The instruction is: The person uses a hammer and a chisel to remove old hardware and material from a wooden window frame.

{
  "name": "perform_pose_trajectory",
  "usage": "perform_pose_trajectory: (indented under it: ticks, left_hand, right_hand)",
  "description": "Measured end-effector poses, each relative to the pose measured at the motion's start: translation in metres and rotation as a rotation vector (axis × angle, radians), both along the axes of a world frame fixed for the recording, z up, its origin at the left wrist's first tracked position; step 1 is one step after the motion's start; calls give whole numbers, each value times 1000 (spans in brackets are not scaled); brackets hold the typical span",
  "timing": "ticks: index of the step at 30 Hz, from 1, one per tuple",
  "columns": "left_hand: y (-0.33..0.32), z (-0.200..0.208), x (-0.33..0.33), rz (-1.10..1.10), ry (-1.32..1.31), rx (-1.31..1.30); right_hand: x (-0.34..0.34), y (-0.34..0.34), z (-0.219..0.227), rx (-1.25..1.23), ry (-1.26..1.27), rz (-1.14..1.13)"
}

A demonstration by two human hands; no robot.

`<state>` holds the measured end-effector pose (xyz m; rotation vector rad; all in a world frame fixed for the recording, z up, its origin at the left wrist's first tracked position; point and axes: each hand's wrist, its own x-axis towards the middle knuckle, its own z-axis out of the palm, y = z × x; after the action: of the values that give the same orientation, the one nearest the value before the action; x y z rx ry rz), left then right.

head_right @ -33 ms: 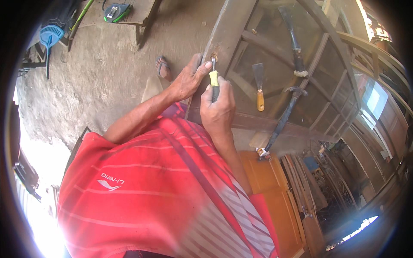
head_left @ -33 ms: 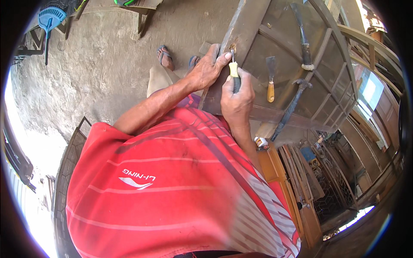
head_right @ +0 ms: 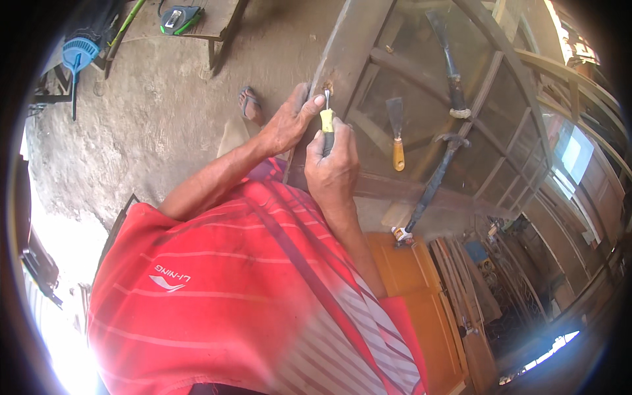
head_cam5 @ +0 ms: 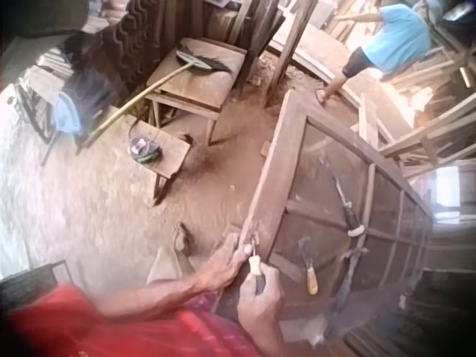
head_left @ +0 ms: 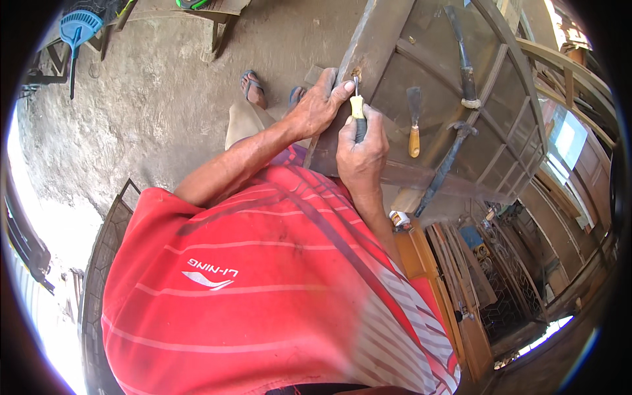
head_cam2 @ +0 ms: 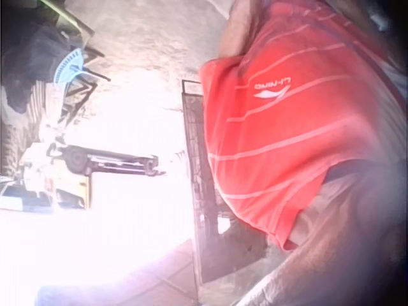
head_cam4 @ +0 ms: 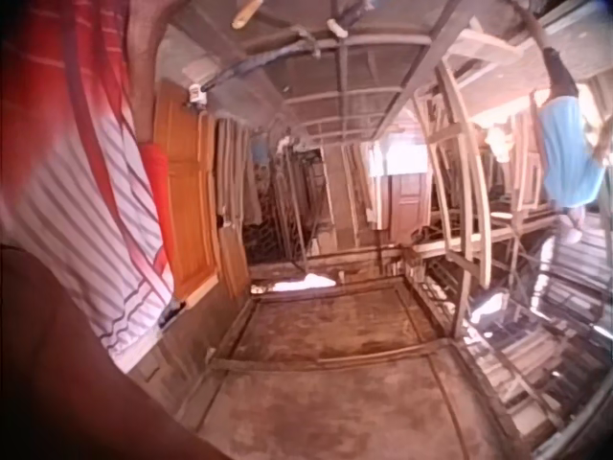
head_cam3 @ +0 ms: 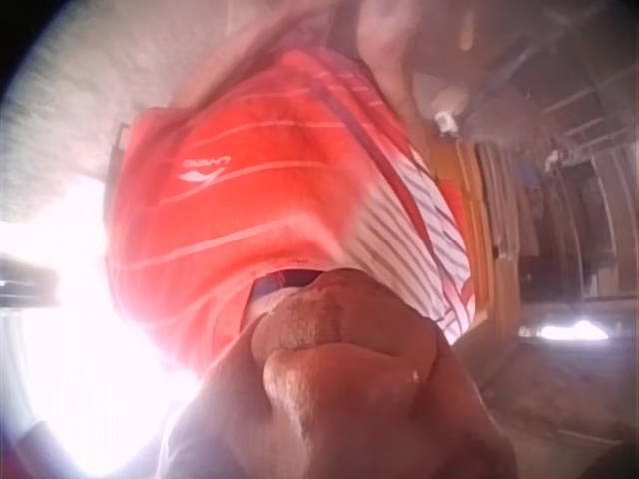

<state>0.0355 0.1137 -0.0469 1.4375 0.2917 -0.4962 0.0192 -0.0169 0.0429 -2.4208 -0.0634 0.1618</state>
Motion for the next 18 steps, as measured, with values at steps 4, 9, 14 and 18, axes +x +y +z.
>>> perform_pose_trajectory:
  ticks: [4, 9, 14, 18]
  left_hand:
    - [-7, -2, -5, 56, -48, 34]
    - [-9, -3, -8, 94, -45, 14]
    - [-1, 2, -7, 58, -44, 106]
    - [-1, 40, -23, 185, -707, 667]
  right_hand:
    - [3, -5, 11, 756, 512, -461]
    - [6, -7, 12, 1183, 668, -631]
    - [6, -20, 8, 829, 529, -444]
    - [-2, -36, 17, 414, 360, -160]
